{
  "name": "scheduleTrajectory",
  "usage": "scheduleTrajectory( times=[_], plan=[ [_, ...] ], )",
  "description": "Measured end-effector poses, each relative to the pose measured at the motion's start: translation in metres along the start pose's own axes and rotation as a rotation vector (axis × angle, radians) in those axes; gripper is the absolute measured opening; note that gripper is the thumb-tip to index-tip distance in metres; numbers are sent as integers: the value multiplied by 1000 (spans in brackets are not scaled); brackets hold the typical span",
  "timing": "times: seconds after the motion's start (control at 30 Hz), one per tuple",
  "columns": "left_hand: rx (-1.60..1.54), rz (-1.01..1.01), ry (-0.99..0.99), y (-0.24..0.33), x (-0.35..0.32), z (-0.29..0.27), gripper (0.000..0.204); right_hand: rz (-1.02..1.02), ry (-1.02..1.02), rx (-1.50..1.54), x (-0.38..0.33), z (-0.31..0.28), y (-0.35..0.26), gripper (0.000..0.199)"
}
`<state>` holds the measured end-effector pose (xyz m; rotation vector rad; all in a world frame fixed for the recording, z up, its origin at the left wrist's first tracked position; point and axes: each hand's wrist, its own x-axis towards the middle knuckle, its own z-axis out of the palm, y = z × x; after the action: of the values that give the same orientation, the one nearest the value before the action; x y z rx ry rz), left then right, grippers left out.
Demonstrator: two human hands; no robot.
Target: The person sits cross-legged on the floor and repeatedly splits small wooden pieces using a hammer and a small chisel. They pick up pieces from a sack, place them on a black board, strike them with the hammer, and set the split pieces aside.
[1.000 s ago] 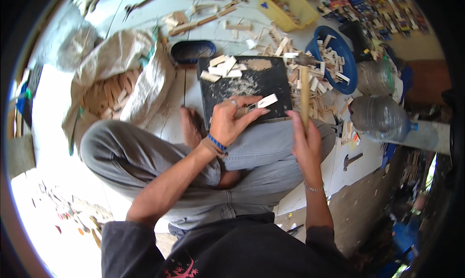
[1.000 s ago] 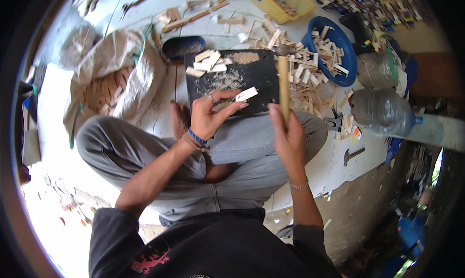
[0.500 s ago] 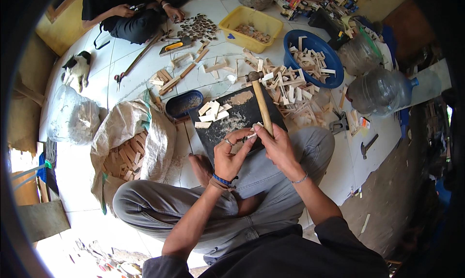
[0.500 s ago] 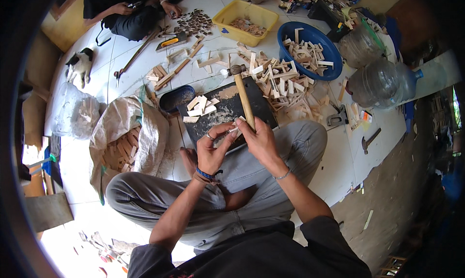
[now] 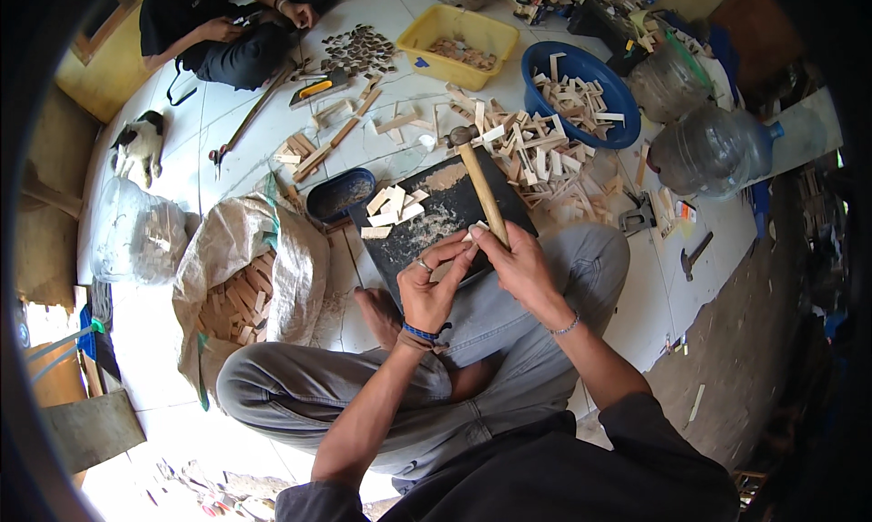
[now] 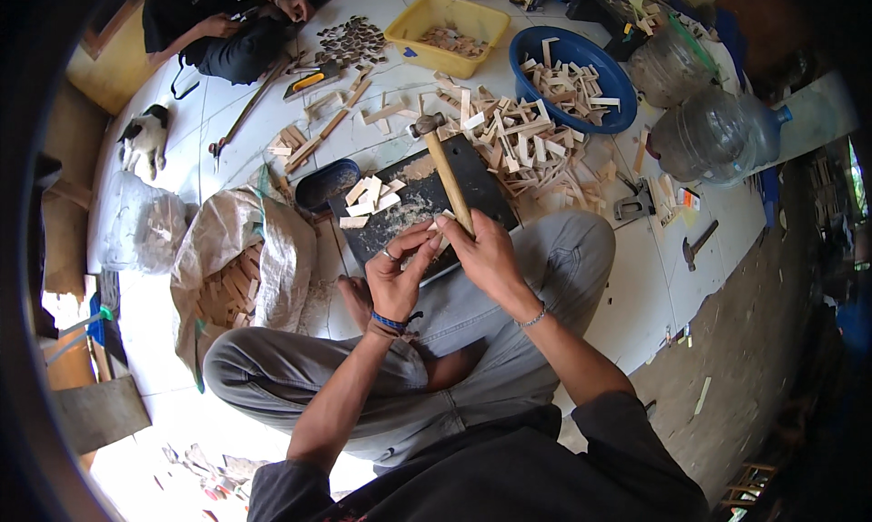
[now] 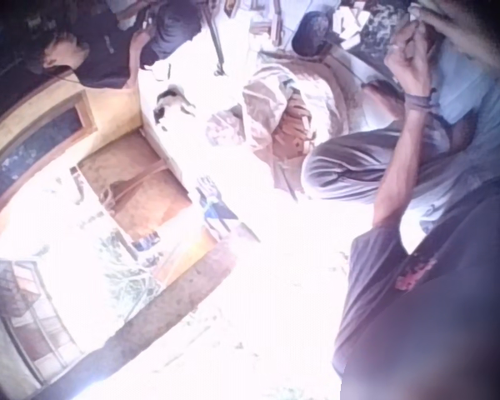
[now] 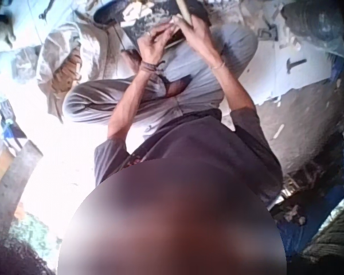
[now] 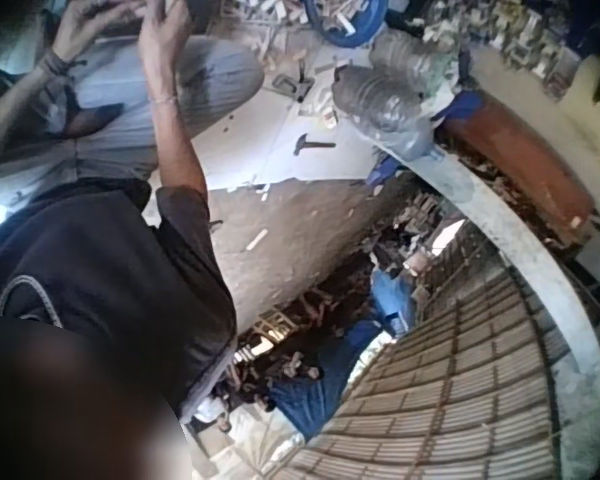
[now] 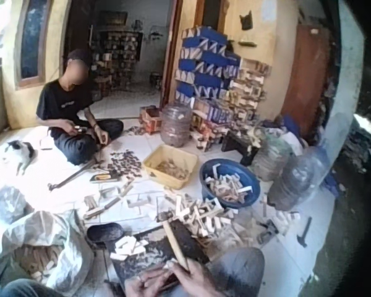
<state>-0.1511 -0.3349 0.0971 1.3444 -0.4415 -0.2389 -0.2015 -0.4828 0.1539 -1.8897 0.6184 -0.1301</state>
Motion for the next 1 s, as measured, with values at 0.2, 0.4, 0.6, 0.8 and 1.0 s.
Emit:
scheduleTrajectory(
  times=[0.2,0.4,0.6,0.8,1.0],
  plan=[
    [41,72,-6,1,3,1,17,-389,120,-246,-36,-38,-15,41],
    [66,62,-28,1,2,-2,18,-561,-76,-709,-84,-94,-18,60],
    [104,61,-27,7,2,-2,18,-561,-46,-784,-96,-98,-10,62],
    [-20,5,-46,8,2,-2,17,-650,34,-717,-95,-94,-4,66],
    [29,25,-52,3,3,-3,17,-659,66,-686,-94,-92,4,66]
  ],
)
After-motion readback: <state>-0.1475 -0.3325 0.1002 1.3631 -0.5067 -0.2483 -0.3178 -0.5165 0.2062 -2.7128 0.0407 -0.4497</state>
